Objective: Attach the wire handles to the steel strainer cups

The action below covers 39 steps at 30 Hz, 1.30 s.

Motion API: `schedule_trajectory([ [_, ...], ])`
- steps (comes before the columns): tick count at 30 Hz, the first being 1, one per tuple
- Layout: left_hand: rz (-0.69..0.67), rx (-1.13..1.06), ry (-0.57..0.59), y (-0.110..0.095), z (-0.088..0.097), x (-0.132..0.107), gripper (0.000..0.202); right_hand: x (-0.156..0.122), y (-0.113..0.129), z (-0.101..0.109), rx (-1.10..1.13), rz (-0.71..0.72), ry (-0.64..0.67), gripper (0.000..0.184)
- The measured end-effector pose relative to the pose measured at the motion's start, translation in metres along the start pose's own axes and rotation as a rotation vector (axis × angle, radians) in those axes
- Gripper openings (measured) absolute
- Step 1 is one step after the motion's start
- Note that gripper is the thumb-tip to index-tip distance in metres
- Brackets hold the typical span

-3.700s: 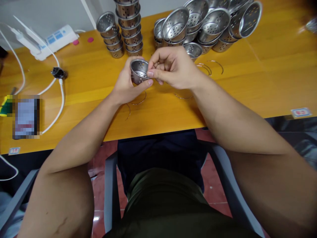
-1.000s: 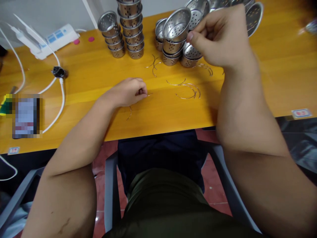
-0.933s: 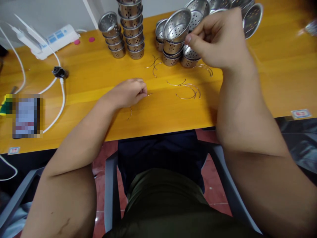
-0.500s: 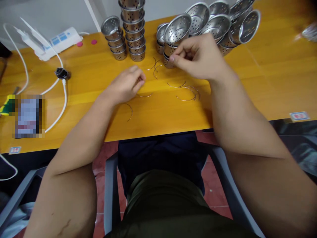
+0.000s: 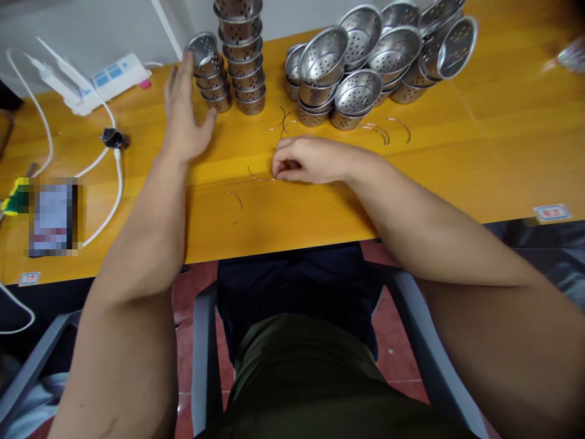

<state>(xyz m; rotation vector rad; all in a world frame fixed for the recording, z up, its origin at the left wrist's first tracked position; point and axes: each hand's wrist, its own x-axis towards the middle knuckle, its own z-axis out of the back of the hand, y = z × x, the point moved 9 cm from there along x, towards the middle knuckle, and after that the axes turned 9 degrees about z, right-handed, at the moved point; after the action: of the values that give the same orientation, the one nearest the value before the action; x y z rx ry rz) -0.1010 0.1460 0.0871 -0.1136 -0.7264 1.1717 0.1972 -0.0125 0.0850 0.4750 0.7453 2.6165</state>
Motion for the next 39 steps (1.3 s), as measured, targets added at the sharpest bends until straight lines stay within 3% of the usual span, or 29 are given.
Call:
schedule_trajectory([
  [1, -0.002, 0.013, -0.002, -0.006, 0.003, 0.0, 0.123, -0.002, -0.002, 0.002, -0.015, -0.026, 0.006, 0.007],
  [5, 0.095, 0.16, -0.1, -0.03, 0.014, -0.002, 0.135, -0.008, -0.004, 0.01, -0.047, -0.094, 0.028, 0.01],
  [6, 0.123, 0.179, -0.137, -0.035, 0.017, -0.003, 0.125, -0.009, -0.004, 0.011, -0.049, -0.111, 0.033, 0.011],
  [9, 0.15, 0.143, -0.197, -0.045, 0.025, -0.008, 0.07, -0.009, -0.004, 0.013, -0.048, -0.163, 0.045, 0.012],
  [12, 0.055, 0.002, -0.223, -0.051, 0.033, -0.013, 0.047, -0.009, -0.004, 0.014, -0.037, -0.182, 0.041, 0.011],
  [15, -0.007, -0.126, -0.194, -0.047, 0.035, -0.016, 0.056, -0.009, -0.007, 0.014, -0.02, -0.184, 0.028, 0.01],
  [20, 0.05, -0.148, -0.086, -0.041, 0.021, -0.011, 0.063, -0.011, -0.01, 0.013, -0.007, -0.184, 0.01, 0.004],
  [25, 0.258, 0.019, -0.158, -0.044, 0.009, -0.007, 0.113, -0.009, -0.009, 0.013, -0.009, -0.18, 0.008, 0.007],
  [30, 0.205, 0.013, -0.183, -0.04, 0.007, -0.007, 0.096, -0.009, -0.007, 0.015, -0.006, -0.178, 0.011, 0.008],
  [39, -0.012, -0.105, -0.291, -0.032, 0.03, -0.014, 0.083, -0.01, -0.008, 0.014, 0.019, -0.193, 0.016, 0.006],
])
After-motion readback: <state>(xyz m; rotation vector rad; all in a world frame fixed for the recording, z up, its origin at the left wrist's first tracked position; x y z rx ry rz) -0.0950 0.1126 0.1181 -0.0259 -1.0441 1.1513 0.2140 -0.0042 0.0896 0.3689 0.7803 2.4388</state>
